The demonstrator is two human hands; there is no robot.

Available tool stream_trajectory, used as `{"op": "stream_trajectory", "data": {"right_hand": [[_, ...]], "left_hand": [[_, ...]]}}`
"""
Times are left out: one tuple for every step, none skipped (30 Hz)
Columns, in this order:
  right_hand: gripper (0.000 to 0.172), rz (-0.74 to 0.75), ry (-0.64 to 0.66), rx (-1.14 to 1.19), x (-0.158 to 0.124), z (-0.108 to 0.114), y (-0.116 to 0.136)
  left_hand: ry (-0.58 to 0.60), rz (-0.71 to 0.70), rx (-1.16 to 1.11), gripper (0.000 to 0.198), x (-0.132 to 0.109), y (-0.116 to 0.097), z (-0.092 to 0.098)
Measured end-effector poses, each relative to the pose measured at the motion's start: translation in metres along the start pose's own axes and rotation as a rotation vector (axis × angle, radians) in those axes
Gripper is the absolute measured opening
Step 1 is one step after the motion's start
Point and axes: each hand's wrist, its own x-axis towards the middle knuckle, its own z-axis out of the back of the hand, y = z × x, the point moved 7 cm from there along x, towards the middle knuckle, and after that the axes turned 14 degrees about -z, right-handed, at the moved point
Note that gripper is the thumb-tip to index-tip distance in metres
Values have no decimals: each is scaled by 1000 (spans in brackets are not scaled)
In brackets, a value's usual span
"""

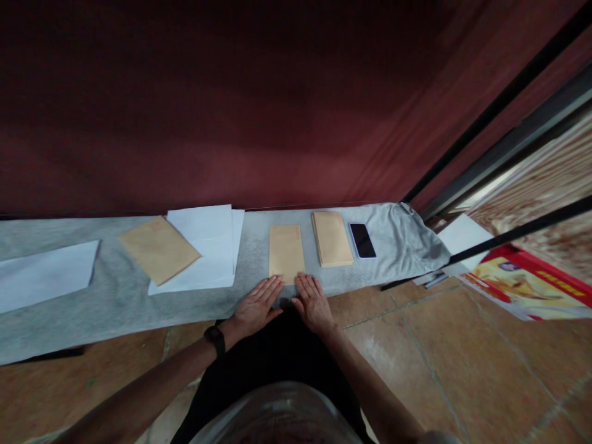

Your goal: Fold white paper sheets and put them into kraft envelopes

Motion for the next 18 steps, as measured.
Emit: {"op": "stream_trajectory", "data": {"right_hand": [[61,21,8,11,-1,-3,9],[61,36,14,21,-2,-7,17],[61,39,15,29,-2,-9,24],[61,29,11,35,-2,-11,29],[61,16,7,37,-2,-13,31],[59,2,3,37,-2,-13,31],[58,-11,-1,35,-2,-13,30],[57,-21,-5,32,-2,-12,26],[55,-28,-8,28,-2,-10,22],[54,-34,-12,23,-3,-9,17],[52,-40,-15,19,-3,-7,12],[51,-42,-15,17,-4,-6,7],[50,-42,-13,17,-4,-6,3],[50,-41,-11,18,-5,-6,1],[49,-42,-11,20,-5,-6,-1],[49,-44,-13,22,-5,-7,-1],[48,-48,-18,23,-6,-7,-1],[48,-53,-25,21,-6,-8,-1]], "left_hand": [[0,12,3,72,0,-1,-1],[0,20,6,73,1,-1,-3],[1,26,8,74,2,-2,-4],[3,29,9,75,2,-2,-5],[6,30,9,76,2,-3,-6],[9,32,10,77,1,-3,-6],[12,37,12,79,0,-3,-6],[15,43,16,79,-2,-3,-6],[18,49,19,79,-3,-3,-5],[18,55,23,79,-5,-3,-3],[16,63,25,78,-6,-3,-2],[13,72,26,77,-6,-4,-1],[9,83,26,76,-5,-6,0],[3,98,27,76,-3,-7,0],[-2,117,28,76,0,-10,0],[-2,133,29,76,4,-12,-1],[3,148,30,77,9,-15,-3],[14,159,31,77,14,-19,-5]]}}
